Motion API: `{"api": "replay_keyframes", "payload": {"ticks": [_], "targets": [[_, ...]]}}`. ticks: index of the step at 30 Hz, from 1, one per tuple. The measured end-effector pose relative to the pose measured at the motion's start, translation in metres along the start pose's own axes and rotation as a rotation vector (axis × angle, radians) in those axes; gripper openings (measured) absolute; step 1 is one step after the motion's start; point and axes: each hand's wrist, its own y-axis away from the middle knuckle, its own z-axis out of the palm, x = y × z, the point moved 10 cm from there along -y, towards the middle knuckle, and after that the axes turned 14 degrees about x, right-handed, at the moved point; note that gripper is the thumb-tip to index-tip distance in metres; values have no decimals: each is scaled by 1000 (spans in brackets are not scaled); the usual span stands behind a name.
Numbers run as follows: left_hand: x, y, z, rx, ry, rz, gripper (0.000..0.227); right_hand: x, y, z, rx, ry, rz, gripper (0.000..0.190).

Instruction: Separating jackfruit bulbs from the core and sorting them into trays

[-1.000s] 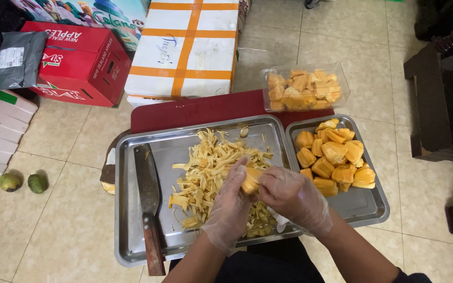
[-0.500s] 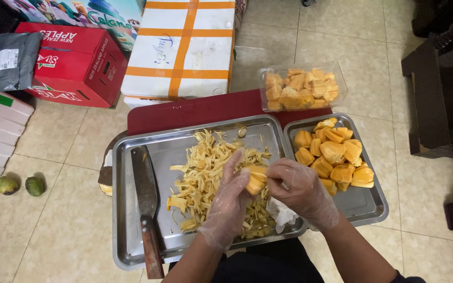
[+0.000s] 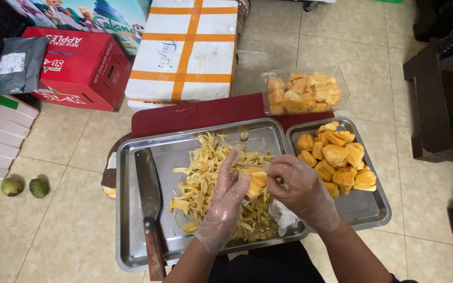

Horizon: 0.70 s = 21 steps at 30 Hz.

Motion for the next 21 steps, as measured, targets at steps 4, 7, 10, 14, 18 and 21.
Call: {"api": "replay_keyframes", "payload": {"ticks": [4, 7, 10, 14, 18, 21], "targets": [[12, 11, 7, -118, -148, 7, 90, 11, 14, 13, -64, 108, -127, 9], [5, 14, 10, -180, -139, -87, 102, 16, 2, 13, -94, 99, -118, 9], [10, 20, 16, -291, -24, -88, 104, 27, -4, 16, -95, 47, -61, 12], [39, 33, 14, -255, 233, -113, 83, 58, 20, 33, -175, 75, -46, 20], [15, 12, -5, -210, 446, -200, 64, 65, 49, 53, -313, 202, -18, 31], [-5, 2, -16, -57, 600, -354, 45, 74, 60, 62, -419, 50, 216, 28]]}}
